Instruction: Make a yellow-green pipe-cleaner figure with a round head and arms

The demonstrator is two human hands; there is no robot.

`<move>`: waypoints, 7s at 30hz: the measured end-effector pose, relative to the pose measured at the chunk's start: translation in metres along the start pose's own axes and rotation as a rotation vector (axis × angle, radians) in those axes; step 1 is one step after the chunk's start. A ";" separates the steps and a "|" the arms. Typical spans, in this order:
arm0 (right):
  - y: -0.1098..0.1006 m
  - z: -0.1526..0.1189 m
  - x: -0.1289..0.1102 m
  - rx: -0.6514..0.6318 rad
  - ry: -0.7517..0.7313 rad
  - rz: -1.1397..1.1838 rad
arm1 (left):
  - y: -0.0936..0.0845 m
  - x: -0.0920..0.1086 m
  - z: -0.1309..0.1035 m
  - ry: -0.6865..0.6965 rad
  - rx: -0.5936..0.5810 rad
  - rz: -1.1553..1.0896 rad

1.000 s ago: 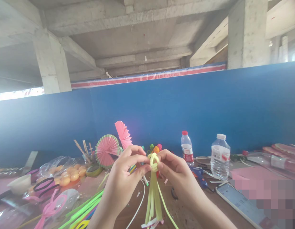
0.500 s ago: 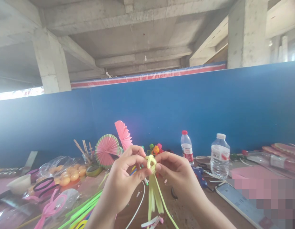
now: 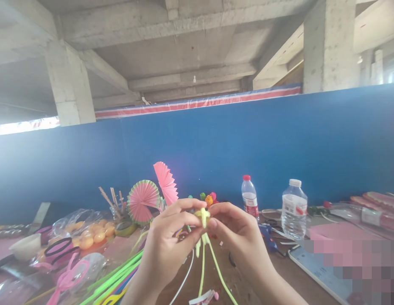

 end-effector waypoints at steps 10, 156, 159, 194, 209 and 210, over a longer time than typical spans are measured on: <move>-0.001 -0.001 -0.010 -0.051 -0.146 -0.108 | 0.002 0.017 -0.003 0.256 -0.004 0.099; -0.023 -0.092 0.166 -0.129 0.258 -0.784 | 0.112 -0.147 -0.125 -0.948 0.161 -0.983; -0.023 -0.091 0.164 -0.134 0.245 -0.828 | 0.110 -0.146 -0.123 -0.924 0.167 -0.983; -0.023 -0.077 0.166 -0.454 0.147 -1.031 | 0.074 -0.201 -0.128 -0.876 0.406 -1.000; 0.009 -0.045 0.175 -0.911 -0.162 -0.915 | 0.065 -0.209 -0.125 -0.849 0.423 -0.971; 0.005 -0.039 0.166 -0.869 -0.181 -0.904 | 0.065 -0.207 -0.125 -0.857 0.429 -0.974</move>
Point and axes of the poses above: each hand's wrist, its own z-axis towards the middle knuckle, its own y-axis out of the palm, x = y × z, the point moved 5 cm from there along z, towards the middle knuckle, and after that the axes turned 6 degrees about -y, right-handed, at the moved point
